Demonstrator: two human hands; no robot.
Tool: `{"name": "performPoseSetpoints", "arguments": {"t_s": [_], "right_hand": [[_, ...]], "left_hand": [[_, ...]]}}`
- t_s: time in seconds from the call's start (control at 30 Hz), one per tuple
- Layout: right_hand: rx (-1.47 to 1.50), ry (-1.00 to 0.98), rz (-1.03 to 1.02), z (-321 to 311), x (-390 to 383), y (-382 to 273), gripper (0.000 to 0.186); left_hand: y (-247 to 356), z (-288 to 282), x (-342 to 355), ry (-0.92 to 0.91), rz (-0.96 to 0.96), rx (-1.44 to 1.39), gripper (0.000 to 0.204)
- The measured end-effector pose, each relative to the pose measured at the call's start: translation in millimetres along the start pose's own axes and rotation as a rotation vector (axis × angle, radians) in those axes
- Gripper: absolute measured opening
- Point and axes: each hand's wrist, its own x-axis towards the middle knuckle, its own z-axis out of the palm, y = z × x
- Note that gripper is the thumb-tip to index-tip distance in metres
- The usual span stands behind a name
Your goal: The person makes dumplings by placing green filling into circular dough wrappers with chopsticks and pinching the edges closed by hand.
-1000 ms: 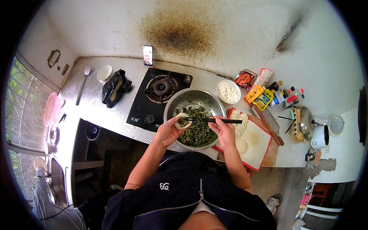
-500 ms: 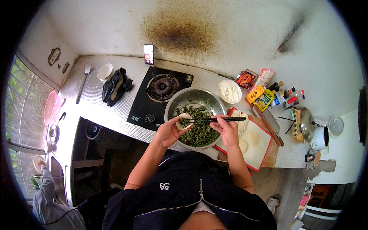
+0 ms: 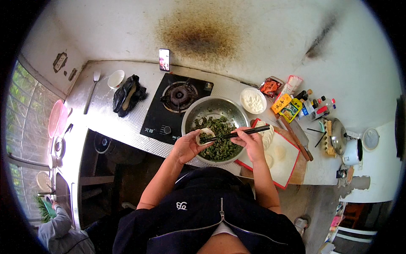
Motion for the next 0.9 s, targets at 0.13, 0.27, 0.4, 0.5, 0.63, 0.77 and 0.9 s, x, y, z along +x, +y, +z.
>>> {"name": "performPoseSetpoints", "arguments": {"t_s": [0.13,0.27,0.4,0.5,0.63,0.77,0.9], "right_hand": [[-0.054,0.025,0.005,-0.8,0.0,0.4,0.019],[0.075,0.025,-0.017,-7.1,2.2,3.1,0.019],[0.083,0.041,0.023,-10.7,5.5,9.7,0.02],[0.104,0.05,0.038,-11.3,4.5,11.3,0.02],[0.141,0.102,-0.006,-14.1,2.9,14.3,0.022],[0.124,0.228,-0.141,-22.7,2.0,19.3,0.026],[-0.59,0.142,-0.161,-53.3,3.6,74.8,0.024]], "left_hand": [[-3.1,0.2,-0.6,-0.015,0.001,0.027,0.04],[-1.9,1.1,-0.4,-0.023,-0.044,0.004,0.04],[-3.4,-1.8,2.4,-0.036,-0.045,-0.012,0.042],[-2.7,1.8,-0.7,-0.028,-0.029,0.006,0.044],[-0.3,-1.9,0.5,-0.023,-0.02,0.007,0.043],[2.1,-10.3,2.2,-0.006,0.081,0.05,0.043],[9.1,-11.8,-1.4,0.011,0.132,0.048,0.043]]}}
